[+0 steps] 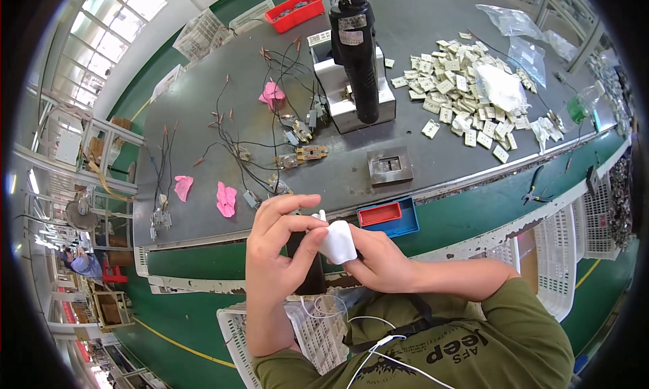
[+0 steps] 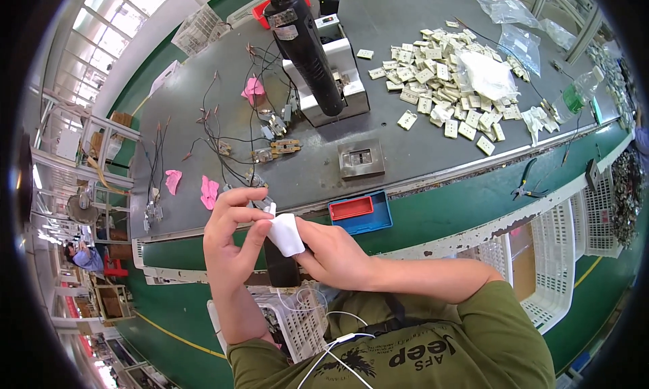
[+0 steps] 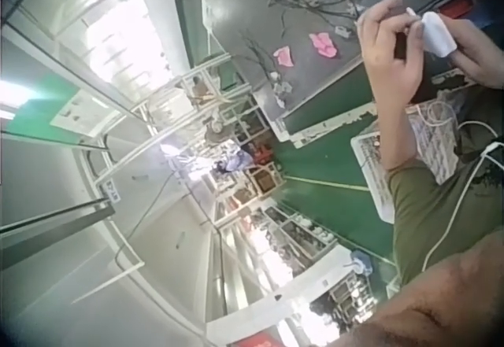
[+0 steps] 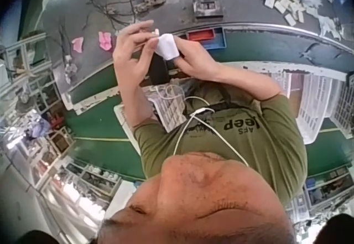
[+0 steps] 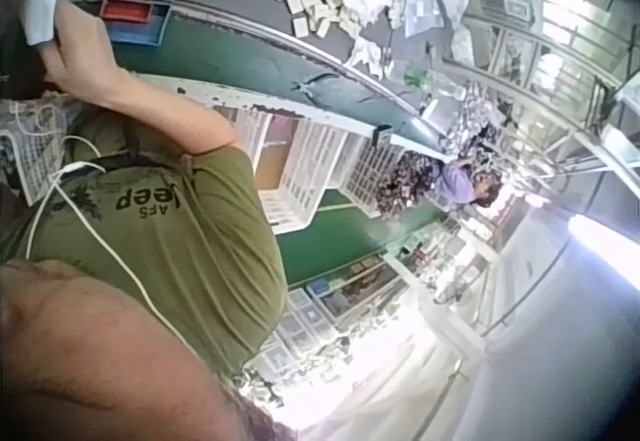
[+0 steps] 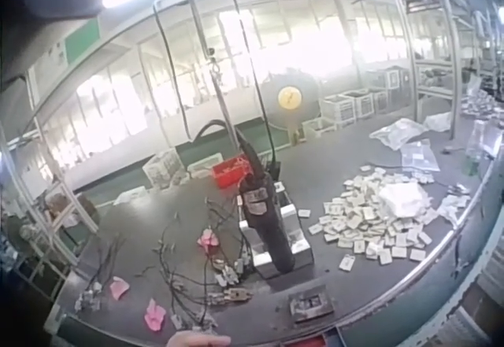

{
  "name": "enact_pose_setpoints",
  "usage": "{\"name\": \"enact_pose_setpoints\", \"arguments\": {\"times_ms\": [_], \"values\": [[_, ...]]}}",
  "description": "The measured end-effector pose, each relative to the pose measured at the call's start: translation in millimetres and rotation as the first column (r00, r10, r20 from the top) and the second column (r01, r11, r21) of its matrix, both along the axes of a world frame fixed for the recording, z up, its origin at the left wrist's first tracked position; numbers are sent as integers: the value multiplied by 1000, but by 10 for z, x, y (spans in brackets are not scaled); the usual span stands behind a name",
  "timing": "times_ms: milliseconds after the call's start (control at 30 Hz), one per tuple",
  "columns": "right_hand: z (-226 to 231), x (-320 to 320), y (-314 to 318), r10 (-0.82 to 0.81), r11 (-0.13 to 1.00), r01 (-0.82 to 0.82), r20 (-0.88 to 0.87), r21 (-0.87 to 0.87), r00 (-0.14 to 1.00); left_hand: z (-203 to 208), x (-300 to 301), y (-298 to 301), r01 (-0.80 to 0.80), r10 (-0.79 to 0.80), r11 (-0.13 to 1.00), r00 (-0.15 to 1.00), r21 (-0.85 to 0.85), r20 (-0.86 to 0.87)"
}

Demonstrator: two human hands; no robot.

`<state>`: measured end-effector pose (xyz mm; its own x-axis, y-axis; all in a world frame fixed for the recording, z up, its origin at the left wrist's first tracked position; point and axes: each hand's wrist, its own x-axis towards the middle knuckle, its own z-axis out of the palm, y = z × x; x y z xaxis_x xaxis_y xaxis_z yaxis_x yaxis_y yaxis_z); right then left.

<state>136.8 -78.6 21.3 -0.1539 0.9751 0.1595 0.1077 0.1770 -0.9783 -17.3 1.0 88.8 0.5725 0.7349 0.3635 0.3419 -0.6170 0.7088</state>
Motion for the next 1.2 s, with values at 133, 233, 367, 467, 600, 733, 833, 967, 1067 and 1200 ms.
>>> {"name": "enact_pose_setpoints", "arguments": {"times_ms": [133, 233, 367, 467, 600, 733, 833, 967, 1067, 1200], "values": [[-51, 38, 2, 56, 998, -46, -340, 39, 939, -82, 15, 30, 0, -3, 997, 1000, 78, 30], [-113, 70, 4, 78, 993, -115, -709, -4, 701, -105, 11, 13, -28, 23, 993, 999, 116, 43], [-32, 103, -8, -6, 983, -139, -777, -120, 629, -127, -18, 11, -52, 39, 989, 995, 138, 89], [-19, 79, -33, -5, 995, -69, -716, -74, 698, -93, -21, 11, -38, 25, 989, 996, 142, 86], [-96, 150, -3, -61, 996, 89, -597, 18, 800, -122, -19, 25, -12, 0, 988, 997, 157, 76], [35, 302, 148, -27, 950, 141, -375, 280, 927, -133, -38, 13, 42, -45, 986, 999, 163, 15], [152, 257, 309, 257, 943, -159, -339, 292, 905, -128, 28, -44, 40, -47, 986, 998, 164, 40], [171, 149, 209, 252, 967, -210, -410, 144, 877, -234, 64, -36, 3, -9, 1000, 971, 26, 238], [102, 105, 136, 179, 982, -129, -439, 141, 881, -278, 93, -34, 23, -13, 999, 954, -31, 298], [78, 97, 84, 116, 990, -60, -497, 128, 860, -310, 112, -49, 20, 34, 990, 927, -141, 372]]}}
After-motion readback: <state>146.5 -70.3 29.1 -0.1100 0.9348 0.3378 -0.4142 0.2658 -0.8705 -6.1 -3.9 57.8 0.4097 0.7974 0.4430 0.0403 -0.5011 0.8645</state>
